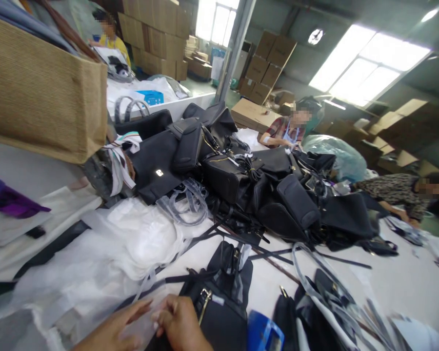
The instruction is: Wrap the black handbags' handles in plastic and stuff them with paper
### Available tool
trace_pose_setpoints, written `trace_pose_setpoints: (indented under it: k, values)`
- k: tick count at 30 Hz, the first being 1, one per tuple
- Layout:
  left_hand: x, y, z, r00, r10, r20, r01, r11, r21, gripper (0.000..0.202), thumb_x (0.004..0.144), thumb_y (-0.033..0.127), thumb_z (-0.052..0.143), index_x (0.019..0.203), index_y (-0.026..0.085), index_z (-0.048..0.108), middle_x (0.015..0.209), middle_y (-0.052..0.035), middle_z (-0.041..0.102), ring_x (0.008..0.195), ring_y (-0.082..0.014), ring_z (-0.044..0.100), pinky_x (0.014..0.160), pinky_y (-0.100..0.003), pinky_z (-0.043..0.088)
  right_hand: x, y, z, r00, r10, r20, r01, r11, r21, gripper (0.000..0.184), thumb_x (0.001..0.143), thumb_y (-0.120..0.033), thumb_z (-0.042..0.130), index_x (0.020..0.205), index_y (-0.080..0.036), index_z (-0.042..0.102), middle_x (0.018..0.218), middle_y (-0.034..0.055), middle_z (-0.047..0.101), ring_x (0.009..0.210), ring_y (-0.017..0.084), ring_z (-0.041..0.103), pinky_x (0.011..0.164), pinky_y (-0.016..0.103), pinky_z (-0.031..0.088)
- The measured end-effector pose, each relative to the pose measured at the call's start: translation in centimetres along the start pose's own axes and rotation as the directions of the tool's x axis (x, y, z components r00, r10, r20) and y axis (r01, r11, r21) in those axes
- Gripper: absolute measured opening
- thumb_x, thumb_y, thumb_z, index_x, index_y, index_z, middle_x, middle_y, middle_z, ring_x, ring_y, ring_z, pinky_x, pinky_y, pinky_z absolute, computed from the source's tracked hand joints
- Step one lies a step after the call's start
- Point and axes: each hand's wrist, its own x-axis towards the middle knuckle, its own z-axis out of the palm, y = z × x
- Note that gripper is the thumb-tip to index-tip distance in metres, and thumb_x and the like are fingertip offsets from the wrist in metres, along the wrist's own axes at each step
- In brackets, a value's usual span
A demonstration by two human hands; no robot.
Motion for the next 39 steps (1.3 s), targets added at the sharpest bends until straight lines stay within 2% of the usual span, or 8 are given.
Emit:
trace_pose_setpoints:
  k: [4,9,13,18,24,27,32,39]
  values:
    - [5.7,4.5,1.8,0.993,0.016,0.114,0.04,0.88,-0.473,0.055,0.07,0.05,0.073,0.114,0.021,0.058,0.107,-0.0091,0.069,0.096,-0.0231,0.065,0.083,-0.036,0.053,1.2,-1.6,-2.9,0.984,-0.143,-0.111,0.102,0.944,-0.314,0.011,0.075,-0.013,0.054,0.068,-0.017,0.061,0.055,-0.0046,0.056,0.05,0.009,0.049,0.048,0.017,0.029]
    - [10.1,6.5,3.6,0.989,-0.099,0.105,0.14,0.838,-0.527,0.04,0.067,0.047,0.075,0.074,0.017,0.051,0.054,0.0069,0.053,0.042,-0.0068,0.047,0.044,-0.021,0.042,3.9,-0.9,-5.9,0.956,-0.217,-0.197,0.067,0.817,-0.572,0.026,0.084,-0.034,0.058,0.063,-0.017,0.057,0.053,-0.0054,0.051,0.051,0.008,0.045,0.049,0.02,0.023]
    - [11.5,6.3,3.0,0.982,-0.175,0.076,0.19,0.86,-0.473,0.043,0.064,0.05,0.074,0.064,0.018,0.046,0.051,0.0068,0.051,0.041,-0.0078,0.047,0.044,-0.022,0.041,7.7,0.1,-8.3,0.963,-0.229,-0.14,0.07,0.718,-0.692,0.032,0.094,-0.036,0.046,0.07,-0.018,0.059,0.058,-0.0043,0.057,0.055,0.01,0.051,0.052,0.02,0.03]
    - [12.2,5.3,1.3,0.964,-0.257,-0.071,0.198,0.869,-0.453,0.04,0.069,0.051,0.069,0.062,0.016,0.05,0.056,0.003,0.057,0.049,-0.0108,0.053,0.052,-0.025,0.044,13.8,0.2,-11.9,0.906,-0.373,-0.201,-0.023,0.431,-0.902,0.02,0.094,-0.019,0.045,0.107,-0.019,0.059,0.101,0.0067,0.061,0.092,0.017,0.056,0.076,0.025,0.039]
    - [12.6,4.7,0.9,0.959,-0.256,-0.122,0.188,0.896,-0.402,0.03,0.078,0.043,0.063,0.068,0.015,0.057,0.059,0.0022,0.06,0.053,-0.0108,0.053,0.052,-0.022,0.037,15.9,0.8,-14.1,0.934,-0.346,-0.093,0.034,0.345,-0.938,0.016,0.089,-0.015,0.05,0.094,-0.019,0.065,0.099,0.0109,0.061,0.098,0.024,0.05,0.083,0.035,0.037]
    - [12.7,4.7,1.1,0.961,-0.232,-0.148,0.167,0.918,-0.359,0.027,0.081,0.039,0.061,0.069,0.015,0.058,0.059,0.0026,0.059,0.054,-0.0112,0.052,0.053,-0.022,0.036,13.5,0.3,-15.2,0.922,-0.369,-0.117,0.044,0.401,-0.915,0.015,0.09,-0.019,0.05,0.093,-0.019,0.064,0.094,0.009,0.062,0.098,0.024,0.051,0.088,0.036,0.035]
    - [13.0,4.9,1.6,0.972,-0.173,-0.161,0.123,0.952,-0.279,0.025,0.083,0.037,0.058,0.069,0.016,0.057,0.06,0.0037,0.056,0.058,-0.012,0.053,0.057,-0.023,0.037,7.0,-1.8,-15.8,0.95,-0.311,-0.031,0.223,0.747,-0.627,0.018,0.095,-0.029,0.043,0.099,-0.021,0.06,0.081,0.0003,0.062,0.076,0.015,0.058,0.07,0.024,0.041]
    - [13.1,6.0,2.4,0.988,-0.098,-0.116,0.072,0.975,-0.212,0.026,0.084,0.039,0.056,0.072,0.016,0.059,0.061,0.004,0.055,0.059,-0.0119,0.052,0.058,-0.023,0.036,1.7,-3.1,-15.6,0.923,-0.385,0.004,0.314,0.748,-0.585,0.021,0.096,-0.028,0.043,0.098,-0.024,0.063,0.086,0.0017,0.064,0.081,0.015,0.059,0.075,0.025,0.041]
